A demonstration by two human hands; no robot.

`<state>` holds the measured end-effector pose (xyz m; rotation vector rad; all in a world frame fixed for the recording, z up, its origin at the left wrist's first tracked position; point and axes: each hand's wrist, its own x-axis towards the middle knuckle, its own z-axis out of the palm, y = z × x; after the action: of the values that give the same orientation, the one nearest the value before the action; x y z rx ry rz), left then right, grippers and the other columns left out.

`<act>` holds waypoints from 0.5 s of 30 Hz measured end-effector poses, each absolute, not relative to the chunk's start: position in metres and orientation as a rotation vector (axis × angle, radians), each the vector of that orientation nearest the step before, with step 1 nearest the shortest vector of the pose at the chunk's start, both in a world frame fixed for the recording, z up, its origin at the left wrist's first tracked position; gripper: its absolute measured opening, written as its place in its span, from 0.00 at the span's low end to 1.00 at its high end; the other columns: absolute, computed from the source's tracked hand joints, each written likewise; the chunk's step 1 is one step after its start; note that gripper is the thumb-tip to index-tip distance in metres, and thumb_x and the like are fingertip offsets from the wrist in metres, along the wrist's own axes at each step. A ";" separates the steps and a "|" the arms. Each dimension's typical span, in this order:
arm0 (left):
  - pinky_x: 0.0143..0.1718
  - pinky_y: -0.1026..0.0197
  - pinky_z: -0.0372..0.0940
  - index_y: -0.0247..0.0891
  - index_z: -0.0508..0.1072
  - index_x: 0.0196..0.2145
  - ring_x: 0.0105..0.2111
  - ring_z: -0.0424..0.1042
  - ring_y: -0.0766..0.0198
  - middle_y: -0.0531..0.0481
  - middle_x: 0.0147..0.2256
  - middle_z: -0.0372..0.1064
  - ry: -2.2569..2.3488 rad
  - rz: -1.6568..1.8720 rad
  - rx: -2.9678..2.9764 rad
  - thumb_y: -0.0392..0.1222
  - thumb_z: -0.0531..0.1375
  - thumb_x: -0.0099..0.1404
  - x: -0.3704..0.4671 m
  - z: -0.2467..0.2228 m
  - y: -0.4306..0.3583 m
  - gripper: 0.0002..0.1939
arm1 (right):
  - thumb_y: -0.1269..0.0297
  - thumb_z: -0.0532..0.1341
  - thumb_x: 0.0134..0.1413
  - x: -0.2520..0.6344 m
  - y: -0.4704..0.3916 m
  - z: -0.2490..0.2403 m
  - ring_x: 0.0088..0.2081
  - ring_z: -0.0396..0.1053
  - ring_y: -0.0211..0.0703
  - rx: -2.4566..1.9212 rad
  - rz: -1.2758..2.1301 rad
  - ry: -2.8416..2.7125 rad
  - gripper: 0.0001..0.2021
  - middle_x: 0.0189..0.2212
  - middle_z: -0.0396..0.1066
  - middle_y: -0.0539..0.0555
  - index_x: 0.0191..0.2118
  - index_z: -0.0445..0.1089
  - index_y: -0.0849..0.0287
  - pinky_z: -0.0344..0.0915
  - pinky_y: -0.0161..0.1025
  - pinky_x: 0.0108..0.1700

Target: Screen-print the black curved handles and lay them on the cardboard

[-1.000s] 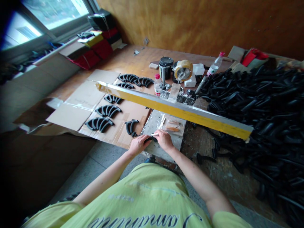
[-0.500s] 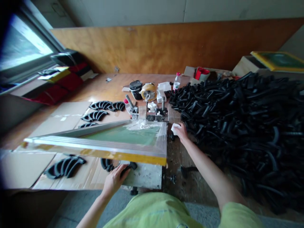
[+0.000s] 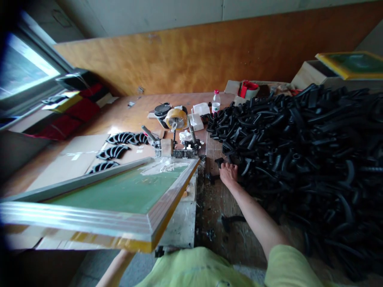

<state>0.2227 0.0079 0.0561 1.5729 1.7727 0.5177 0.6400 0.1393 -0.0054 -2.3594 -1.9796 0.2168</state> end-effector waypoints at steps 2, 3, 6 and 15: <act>0.28 0.53 0.68 0.50 0.75 0.29 0.27 0.72 0.51 0.49 0.20 0.71 1.715 0.506 1.635 0.58 0.61 0.48 0.243 0.052 0.016 0.13 | 0.63 0.53 0.63 0.639 0.113 -0.009 0.49 0.67 0.56 -2.325 0.248 -2.054 0.13 0.45 0.72 0.68 0.46 0.68 0.64 0.54 0.53 0.52; 0.29 0.54 0.68 0.50 0.76 0.31 0.27 0.72 0.52 0.48 0.21 0.72 1.684 0.501 1.659 0.58 0.61 0.49 0.256 0.050 0.020 0.15 | 0.64 0.53 0.62 0.639 0.102 -0.008 0.48 0.69 0.54 -2.301 0.283 -2.097 0.12 0.43 0.73 0.67 0.46 0.68 0.64 0.55 0.51 0.52; 0.32 0.57 0.69 0.46 0.76 0.34 0.27 0.71 0.57 0.49 0.25 0.73 1.542 0.472 1.790 0.56 0.59 0.54 0.301 0.049 0.031 0.15 | 0.66 0.58 0.58 0.645 0.082 0.000 0.44 0.72 0.51 -2.239 0.441 -2.223 0.09 0.37 0.76 0.64 0.42 0.71 0.64 0.56 0.46 0.51; 0.38 0.58 0.68 0.38 0.74 0.46 0.34 0.73 0.60 0.44 0.38 0.75 1.296 0.529 2.054 0.52 0.54 0.66 0.397 0.086 0.048 0.18 | 0.63 0.58 0.56 0.666 0.052 0.059 0.41 0.74 0.48 -2.034 0.608 -1.533 0.15 0.39 0.77 0.55 0.49 0.71 0.55 0.66 0.41 0.44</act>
<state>0.3970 0.0482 0.0855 2.0538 1.2956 0.5287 0.6656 0.0520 0.0589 -2.0341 -1.5326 0.6079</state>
